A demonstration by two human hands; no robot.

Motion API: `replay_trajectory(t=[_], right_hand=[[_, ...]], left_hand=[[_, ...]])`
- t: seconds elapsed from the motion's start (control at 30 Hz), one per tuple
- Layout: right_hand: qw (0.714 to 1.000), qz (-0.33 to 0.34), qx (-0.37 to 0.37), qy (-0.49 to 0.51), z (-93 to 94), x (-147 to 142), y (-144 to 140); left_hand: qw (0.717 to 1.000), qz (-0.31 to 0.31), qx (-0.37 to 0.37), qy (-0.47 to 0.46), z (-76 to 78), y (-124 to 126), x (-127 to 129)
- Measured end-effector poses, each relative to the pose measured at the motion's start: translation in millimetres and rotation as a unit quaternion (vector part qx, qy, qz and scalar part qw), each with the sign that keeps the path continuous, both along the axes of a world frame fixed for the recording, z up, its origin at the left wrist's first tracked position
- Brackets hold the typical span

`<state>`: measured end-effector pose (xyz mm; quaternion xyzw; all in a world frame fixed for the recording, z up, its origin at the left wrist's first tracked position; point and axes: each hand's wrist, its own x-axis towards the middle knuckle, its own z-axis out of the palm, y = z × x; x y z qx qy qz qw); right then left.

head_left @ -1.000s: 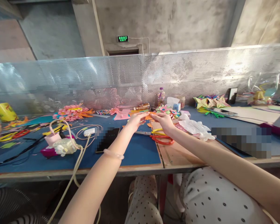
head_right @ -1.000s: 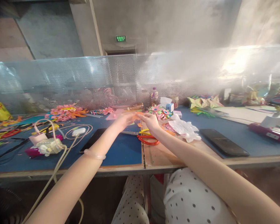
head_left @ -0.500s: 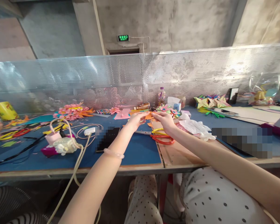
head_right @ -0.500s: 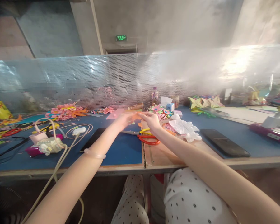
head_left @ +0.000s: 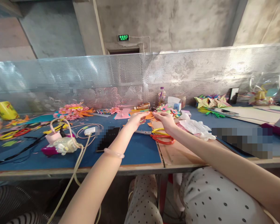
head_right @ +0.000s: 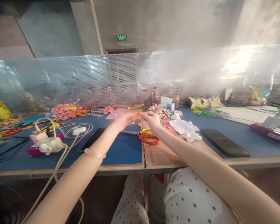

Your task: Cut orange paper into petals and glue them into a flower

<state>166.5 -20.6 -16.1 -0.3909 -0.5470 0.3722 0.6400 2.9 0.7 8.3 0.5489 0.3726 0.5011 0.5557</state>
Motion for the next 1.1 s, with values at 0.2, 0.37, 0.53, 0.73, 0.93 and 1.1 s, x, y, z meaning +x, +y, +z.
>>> replay_trajectory(t=[0.2,0.37,0.53,0.73,0.93,1.1], right_hand=[[0.999,0.029,0.010,0.028,-1.3,-1.6,-0.4],[0.997,0.044,0.002,0.057,0.4,-2.1,-1.7],[0.998,0.053,-0.015,0.012,3.3,-4.0,-5.7],[0.996,0.056,-0.020,-0.073,1.2,-10.8,-10.0],[0.996,0.023,-0.022,-0.087,-3.1,-11.0,-6.1],[0.997,0.030,-0.035,-0.069,-4.5,-11.6,-5.8]], left_hand=[[1.000,0.003,0.002,0.002,1.0,-2.0,0.4],[1.000,-0.004,0.002,0.004,0.4,-1.3,0.4],[1.000,-0.018,0.021,-0.009,-2.6,2.6,-0.3],[0.999,-0.027,0.023,-0.036,-6.2,6.1,0.5],[0.998,-0.019,-0.017,-0.054,-1.4,-2.3,2.0],[0.998,-0.022,-0.023,-0.061,-1.1,-3.4,3.4]])
